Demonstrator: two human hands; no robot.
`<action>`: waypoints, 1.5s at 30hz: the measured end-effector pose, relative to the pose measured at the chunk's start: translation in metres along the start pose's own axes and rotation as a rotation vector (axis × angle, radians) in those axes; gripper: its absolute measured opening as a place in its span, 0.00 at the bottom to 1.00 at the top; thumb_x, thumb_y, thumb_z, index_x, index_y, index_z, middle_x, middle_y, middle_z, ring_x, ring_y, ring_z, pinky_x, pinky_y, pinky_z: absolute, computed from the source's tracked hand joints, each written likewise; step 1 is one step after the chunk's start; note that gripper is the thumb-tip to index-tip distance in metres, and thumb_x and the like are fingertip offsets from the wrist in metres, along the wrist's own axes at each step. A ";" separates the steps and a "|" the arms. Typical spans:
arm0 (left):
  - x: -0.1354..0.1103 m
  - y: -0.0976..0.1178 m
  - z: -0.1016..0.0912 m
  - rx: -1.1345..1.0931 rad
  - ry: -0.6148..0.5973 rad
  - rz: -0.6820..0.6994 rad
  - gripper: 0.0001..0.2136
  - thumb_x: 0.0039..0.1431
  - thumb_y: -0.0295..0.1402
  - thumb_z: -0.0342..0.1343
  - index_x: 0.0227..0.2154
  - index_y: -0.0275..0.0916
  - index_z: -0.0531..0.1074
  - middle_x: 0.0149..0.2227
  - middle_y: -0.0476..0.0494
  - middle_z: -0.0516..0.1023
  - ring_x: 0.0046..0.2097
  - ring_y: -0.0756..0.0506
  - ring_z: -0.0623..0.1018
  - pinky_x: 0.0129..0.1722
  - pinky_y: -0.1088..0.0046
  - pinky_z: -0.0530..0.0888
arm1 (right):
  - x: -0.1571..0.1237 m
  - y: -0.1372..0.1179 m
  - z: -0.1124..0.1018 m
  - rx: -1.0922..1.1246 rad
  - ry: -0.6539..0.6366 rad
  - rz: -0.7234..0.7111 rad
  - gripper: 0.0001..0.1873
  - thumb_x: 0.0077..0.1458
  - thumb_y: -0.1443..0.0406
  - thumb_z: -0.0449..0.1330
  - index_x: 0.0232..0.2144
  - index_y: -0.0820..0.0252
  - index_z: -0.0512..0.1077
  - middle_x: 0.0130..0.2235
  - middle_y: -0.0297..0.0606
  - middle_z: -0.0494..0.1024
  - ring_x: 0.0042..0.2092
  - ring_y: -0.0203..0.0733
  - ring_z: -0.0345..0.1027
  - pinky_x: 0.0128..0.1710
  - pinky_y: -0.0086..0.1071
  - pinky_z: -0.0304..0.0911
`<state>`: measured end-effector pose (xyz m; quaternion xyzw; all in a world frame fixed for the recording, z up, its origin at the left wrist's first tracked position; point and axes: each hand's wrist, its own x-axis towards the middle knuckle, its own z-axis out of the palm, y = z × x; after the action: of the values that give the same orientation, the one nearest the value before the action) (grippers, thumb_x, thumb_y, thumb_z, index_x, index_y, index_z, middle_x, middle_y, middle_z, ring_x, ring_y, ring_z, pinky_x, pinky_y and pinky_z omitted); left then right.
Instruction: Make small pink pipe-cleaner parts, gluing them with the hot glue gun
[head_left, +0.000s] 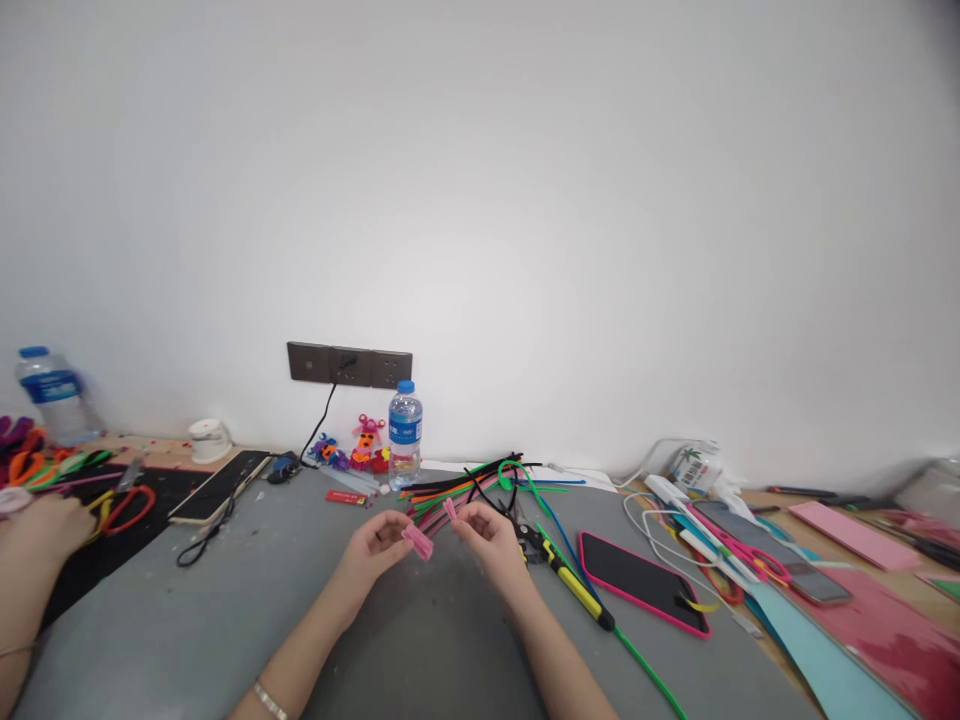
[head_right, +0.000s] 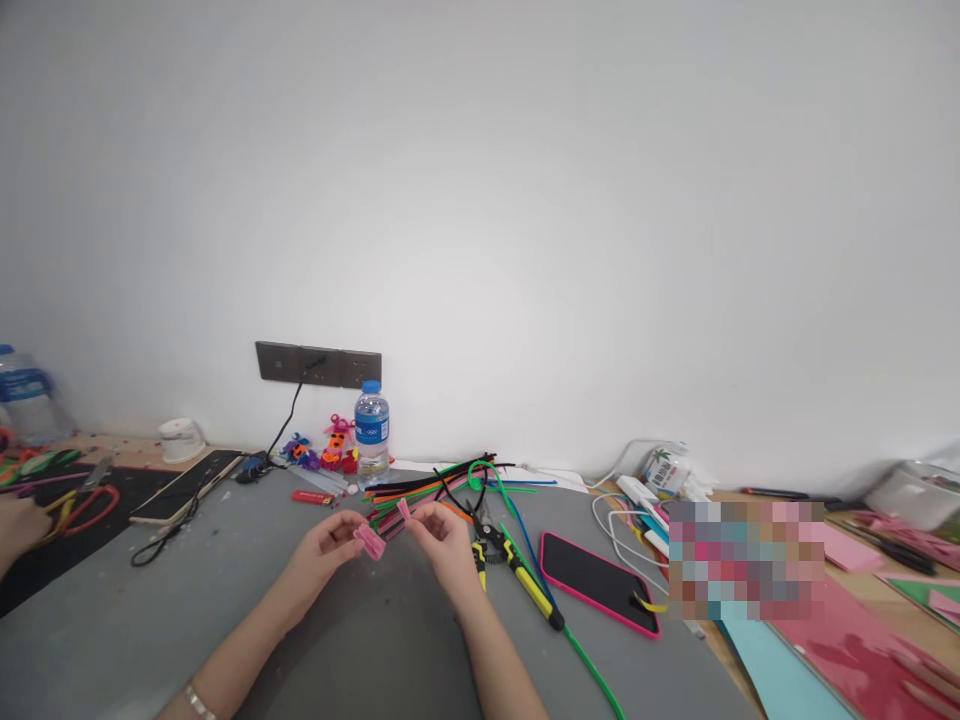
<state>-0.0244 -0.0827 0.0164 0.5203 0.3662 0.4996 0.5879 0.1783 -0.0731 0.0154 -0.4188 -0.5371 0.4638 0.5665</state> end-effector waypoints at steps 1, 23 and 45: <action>0.000 0.000 0.000 0.010 0.015 -0.001 0.15 0.47 0.41 0.69 0.34 0.37 0.74 0.31 0.46 0.80 0.35 0.45 0.77 0.35 0.73 0.70 | 0.000 0.000 0.000 0.042 -0.029 0.050 0.20 0.41 0.50 0.70 0.22 0.59 0.71 0.22 0.32 0.70 0.25 0.36 0.59 0.25 0.29 0.53; -0.001 0.004 0.002 0.100 0.011 -0.006 0.15 0.47 0.42 0.68 0.31 0.37 0.74 0.30 0.47 0.78 0.35 0.46 0.75 0.38 0.73 0.70 | -0.009 -0.003 0.006 0.306 -0.146 0.376 0.20 0.34 0.57 0.75 0.25 0.61 0.73 0.25 0.34 0.79 0.24 0.33 0.66 0.27 0.27 0.58; -0.001 0.007 0.004 0.133 0.016 0.004 0.15 0.47 0.42 0.67 0.31 0.37 0.73 0.31 0.46 0.80 0.35 0.44 0.78 0.37 0.72 0.71 | -0.003 0.008 0.002 0.264 -0.033 0.324 0.20 0.32 0.54 0.74 0.23 0.61 0.75 0.23 0.34 0.75 0.25 0.36 0.66 0.28 0.30 0.60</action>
<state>-0.0220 -0.0848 0.0235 0.5549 0.4020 0.4795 0.5482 0.1753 -0.0747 0.0074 -0.4143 -0.4067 0.6221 0.5254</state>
